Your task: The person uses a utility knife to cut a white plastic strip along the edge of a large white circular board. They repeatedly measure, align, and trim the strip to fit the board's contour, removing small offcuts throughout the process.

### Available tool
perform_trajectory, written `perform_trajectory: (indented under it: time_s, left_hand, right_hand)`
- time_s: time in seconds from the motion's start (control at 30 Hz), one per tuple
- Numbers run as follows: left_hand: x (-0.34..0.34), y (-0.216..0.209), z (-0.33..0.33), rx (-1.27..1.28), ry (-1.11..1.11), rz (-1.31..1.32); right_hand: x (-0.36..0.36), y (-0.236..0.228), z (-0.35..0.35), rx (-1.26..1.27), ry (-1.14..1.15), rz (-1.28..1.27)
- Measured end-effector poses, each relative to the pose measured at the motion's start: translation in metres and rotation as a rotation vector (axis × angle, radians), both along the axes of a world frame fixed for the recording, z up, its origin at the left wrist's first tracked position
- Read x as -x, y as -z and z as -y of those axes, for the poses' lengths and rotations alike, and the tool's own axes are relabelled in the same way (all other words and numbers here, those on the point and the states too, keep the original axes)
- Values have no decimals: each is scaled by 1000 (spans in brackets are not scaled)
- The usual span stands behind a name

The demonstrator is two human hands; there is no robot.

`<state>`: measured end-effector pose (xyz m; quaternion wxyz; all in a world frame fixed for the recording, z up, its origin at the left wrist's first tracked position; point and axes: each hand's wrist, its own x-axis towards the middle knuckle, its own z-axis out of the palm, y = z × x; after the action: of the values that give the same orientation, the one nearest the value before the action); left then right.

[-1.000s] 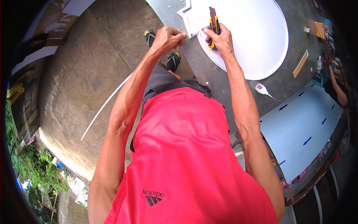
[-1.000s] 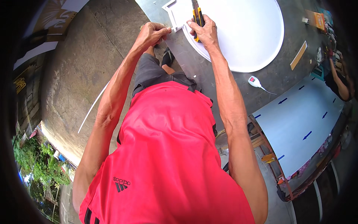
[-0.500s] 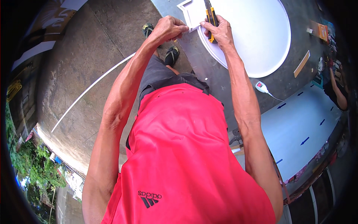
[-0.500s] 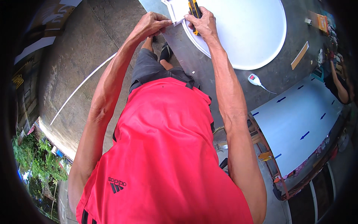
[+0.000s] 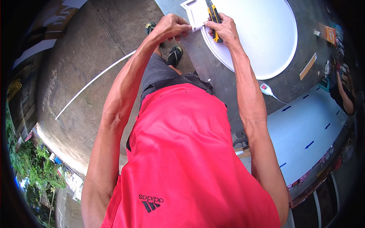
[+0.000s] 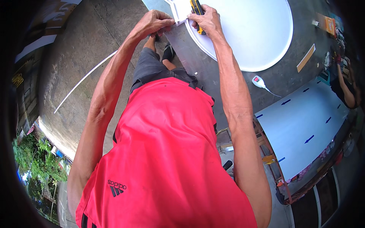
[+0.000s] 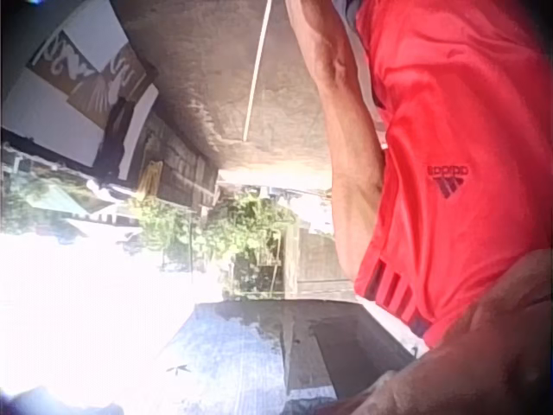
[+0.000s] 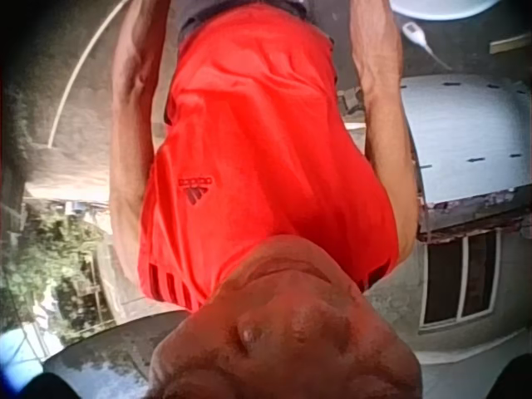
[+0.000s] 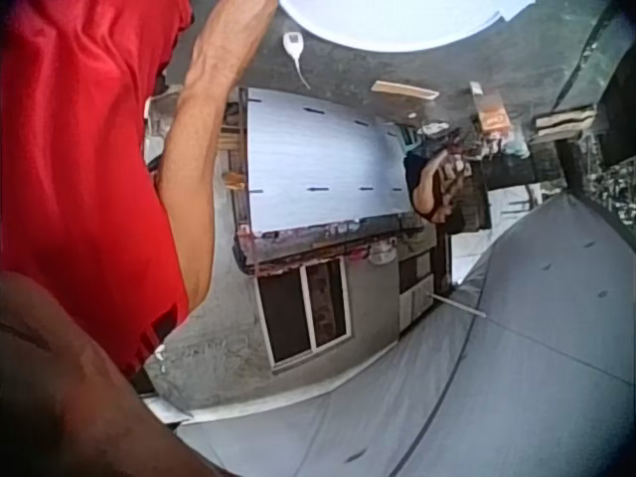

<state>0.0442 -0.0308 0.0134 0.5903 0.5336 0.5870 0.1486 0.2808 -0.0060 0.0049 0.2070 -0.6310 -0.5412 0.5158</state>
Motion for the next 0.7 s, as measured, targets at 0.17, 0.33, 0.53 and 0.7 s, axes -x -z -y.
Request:
perform_trajectory:
  time_s: [0.17,0.33,0.53,0.7]
  left_hand:
    - [0,-3,-3,26,14,-13]
    - [0,-4,-1,23,-3,-2]
    - [0,0,1,24,-20,15]
    - [-1,2,1,37,-25,30]
  right_hand:
    - [0,5,-1,-1,-3,-10]
    - [1,4,-1,1,-2,2]
    - [1,2,-2,10,-14,2]
    - [1,-3,-2,7,-25,-8]
